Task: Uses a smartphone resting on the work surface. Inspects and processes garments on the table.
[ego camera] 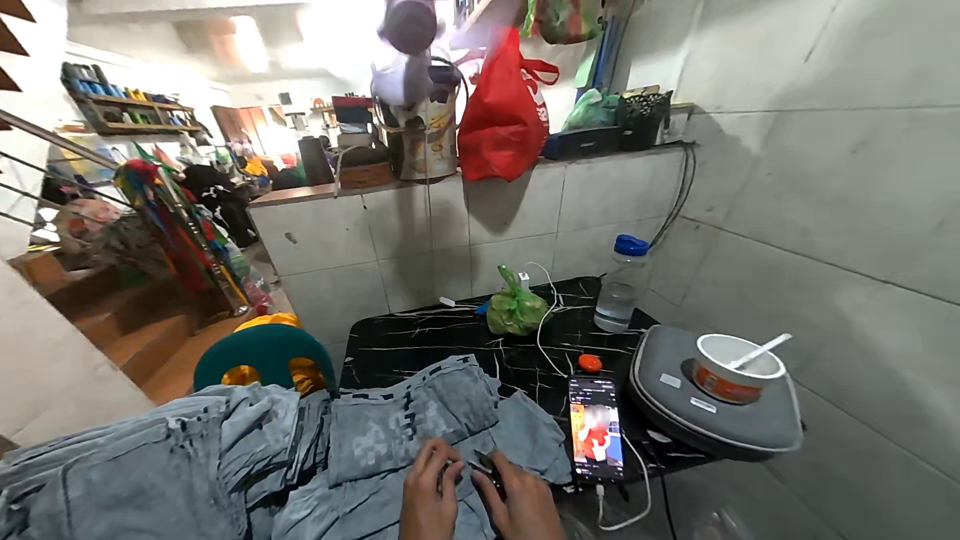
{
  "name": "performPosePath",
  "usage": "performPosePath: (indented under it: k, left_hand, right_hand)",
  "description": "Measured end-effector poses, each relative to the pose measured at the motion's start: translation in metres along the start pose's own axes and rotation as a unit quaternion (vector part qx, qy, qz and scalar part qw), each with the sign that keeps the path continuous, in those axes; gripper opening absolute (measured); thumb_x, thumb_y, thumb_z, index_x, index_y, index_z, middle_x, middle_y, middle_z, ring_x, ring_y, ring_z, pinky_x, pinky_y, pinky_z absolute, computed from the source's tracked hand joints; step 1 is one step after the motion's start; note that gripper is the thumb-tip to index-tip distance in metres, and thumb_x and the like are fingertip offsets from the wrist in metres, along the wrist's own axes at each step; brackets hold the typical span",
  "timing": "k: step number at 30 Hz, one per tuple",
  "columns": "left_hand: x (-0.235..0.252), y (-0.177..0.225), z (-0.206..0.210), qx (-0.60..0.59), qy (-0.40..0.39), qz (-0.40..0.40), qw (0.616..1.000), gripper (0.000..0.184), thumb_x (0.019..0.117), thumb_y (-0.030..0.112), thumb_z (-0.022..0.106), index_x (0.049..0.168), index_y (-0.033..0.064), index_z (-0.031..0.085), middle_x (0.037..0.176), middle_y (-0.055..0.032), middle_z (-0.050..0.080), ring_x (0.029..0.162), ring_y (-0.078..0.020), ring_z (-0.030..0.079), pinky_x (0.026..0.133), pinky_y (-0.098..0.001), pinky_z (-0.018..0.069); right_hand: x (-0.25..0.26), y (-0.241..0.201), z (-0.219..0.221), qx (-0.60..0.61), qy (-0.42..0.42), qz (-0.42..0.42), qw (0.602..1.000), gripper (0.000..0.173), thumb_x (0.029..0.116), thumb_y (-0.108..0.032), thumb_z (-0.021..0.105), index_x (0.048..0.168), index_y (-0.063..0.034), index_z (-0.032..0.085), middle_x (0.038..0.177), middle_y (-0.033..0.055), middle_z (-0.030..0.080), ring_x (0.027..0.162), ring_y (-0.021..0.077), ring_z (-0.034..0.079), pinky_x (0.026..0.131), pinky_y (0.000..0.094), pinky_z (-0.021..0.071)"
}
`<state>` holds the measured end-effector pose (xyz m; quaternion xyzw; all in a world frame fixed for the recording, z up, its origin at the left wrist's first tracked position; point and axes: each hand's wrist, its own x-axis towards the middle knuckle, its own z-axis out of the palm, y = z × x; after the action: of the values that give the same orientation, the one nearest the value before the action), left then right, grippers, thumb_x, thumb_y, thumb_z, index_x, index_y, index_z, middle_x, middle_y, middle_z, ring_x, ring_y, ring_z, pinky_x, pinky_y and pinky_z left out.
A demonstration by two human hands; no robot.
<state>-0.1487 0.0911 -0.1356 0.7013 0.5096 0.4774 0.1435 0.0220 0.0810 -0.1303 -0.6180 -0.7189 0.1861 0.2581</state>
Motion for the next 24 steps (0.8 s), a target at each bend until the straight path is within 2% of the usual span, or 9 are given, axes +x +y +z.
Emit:
performPosePath:
  k: [4, 8, 10, 13, 15, 17, 19, 21, 24]
  left_hand:
    - [-0.009, 0.015, -0.006, 0.024, -0.037, 0.056, 0.997, 0.011, 0.0958, 0.012, 0.066, 0.095, 0.0068, 0.076, 0.104, -0.0069, 0.071, 0.095, -0.0149, 0.069, 0.086, -0.0307, 0.0597]
    - [-0.014, 0.028, -0.024, 0.046, -0.122, 0.035, 0.991, 0.013, 0.0981, 0.017, 0.066, 0.097, 0.0082, 0.076, 0.098, -0.0057, 0.072, 0.088, -0.0162, 0.070, 0.081, -0.0356, 0.0604]
    - [-0.012, 0.027, -0.028, 0.055, -0.106, 0.011, 0.993, 0.013, 0.0988, 0.018, 0.065, 0.099, 0.0090, 0.076, 0.097, -0.0041, 0.071, 0.084, -0.0139, 0.069, 0.077, -0.0335, 0.0603]
    - [-0.007, 0.022, -0.027, 0.055, -0.052, -0.013, 0.997, 0.014, 0.0982, 0.018, 0.065, 0.100, 0.0086, 0.075, 0.095, -0.0037, 0.070, 0.073, -0.0114, 0.065, 0.067, -0.0301, 0.0580]
    - [-0.005, 0.022, -0.024, 0.050, -0.038, -0.011, 0.998, 0.013, 0.0979, 0.018, 0.066, 0.100, 0.0087, 0.075, 0.094, -0.0035, 0.070, 0.072, -0.0102, 0.065, 0.066, -0.0281, 0.0580]
    - [-0.005, 0.023, -0.024, 0.032, -0.056, 0.005, 0.998, 0.012, 0.0975, 0.017, 0.067, 0.099, 0.0083, 0.075, 0.095, -0.0038, 0.070, 0.074, -0.0097, 0.065, 0.068, -0.0275, 0.0578]
    - [-0.008, 0.023, -0.026, -0.002, -0.110, 0.029, 0.993, 0.011, 0.0976, 0.016, 0.068, 0.098, 0.0080, 0.075, 0.099, -0.0039, 0.071, 0.085, -0.0104, 0.068, 0.078, -0.0293, 0.0600]
    - [-0.011, 0.022, -0.033, -0.025, -0.194, 0.042, 0.980, 0.012, 0.0980, 0.018, 0.068, 0.097, 0.0077, 0.075, 0.100, -0.0051, 0.071, 0.090, -0.0132, 0.069, 0.082, -0.0329, 0.0598]
    - [-0.011, 0.018, -0.053, -0.038, -0.370, 0.009, 0.928, 0.015, 0.0946, 0.017, 0.072, 0.100, 0.0034, 0.076, 0.097, -0.0123, 0.072, 0.089, -0.0238, 0.069, 0.084, -0.0448, 0.0573]
  right_hand:
    - [0.001, -0.004, 0.002, -0.015, 0.038, -0.001, 0.999, 0.047, 0.1082, -0.045, 0.042, 0.113, -0.0091, 0.071, 0.084, 0.0135, 0.073, 0.076, 0.0345, 0.073, 0.067, 0.0555, 0.0577]
    - [0.000, -0.001, -0.003, 0.034, 0.091, 0.016, 0.995, 0.045, 0.1019, -0.047, 0.056, 0.114, -0.0073, 0.072, 0.081, 0.0108, 0.073, 0.073, 0.0309, 0.073, 0.065, 0.0547, 0.0582]
    - [-0.001, 0.003, -0.004, 0.046, 0.105, 0.002, 0.993, 0.046, 0.0981, -0.050, 0.061, 0.109, -0.0070, 0.073, 0.075, 0.0091, 0.071, 0.067, 0.0283, 0.071, 0.061, 0.0520, 0.0572]
    - [-0.003, 0.003, -0.011, 0.030, 0.057, -0.019, 0.998, 0.049, 0.0952, -0.057, 0.062, 0.104, -0.0099, 0.074, 0.073, 0.0089, 0.070, 0.067, 0.0276, 0.070, 0.062, 0.0519, 0.0556]
    - [-0.006, 0.000, -0.016, 0.013, 0.004, -0.027, 1.000, 0.050, 0.0953, -0.058, 0.061, 0.106, -0.0106, 0.074, 0.078, 0.0107, 0.072, 0.074, 0.0304, 0.072, 0.067, 0.0547, 0.0566]
    - [-0.006, -0.002, -0.014, 0.003, -0.015, -0.036, 0.999, 0.050, 0.0979, -0.057, 0.058, 0.107, -0.0101, 0.073, 0.080, 0.0117, 0.073, 0.076, 0.0318, 0.073, 0.069, 0.0559, 0.0567]
    - [-0.007, -0.001, -0.005, 0.000, 0.031, -0.046, 0.998, 0.050, 0.1021, -0.055, 0.052, 0.102, -0.0106, 0.073, 0.075, 0.0109, 0.071, 0.070, 0.0309, 0.072, 0.063, 0.0544, 0.0564]
    - [-0.008, 0.000, 0.002, 0.008, 0.106, -0.038, 0.994, 0.049, 0.1037, -0.053, 0.051, 0.097, -0.0118, 0.076, 0.070, 0.0086, 0.071, 0.065, 0.0283, 0.071, 0.058, 0.0522, 0.0564]
    - [-0.004, 0.002, 0.004, 0.102, 0.180, -0.002, 0.978, 0.048, 0.0983, -0.052, 0.062, 0.100, -0.0066, 0.075, 0.067, 0.0068, 0.067, 0.060, 0.0245, 0.067, 0.057, 0.0496, 0.0557]
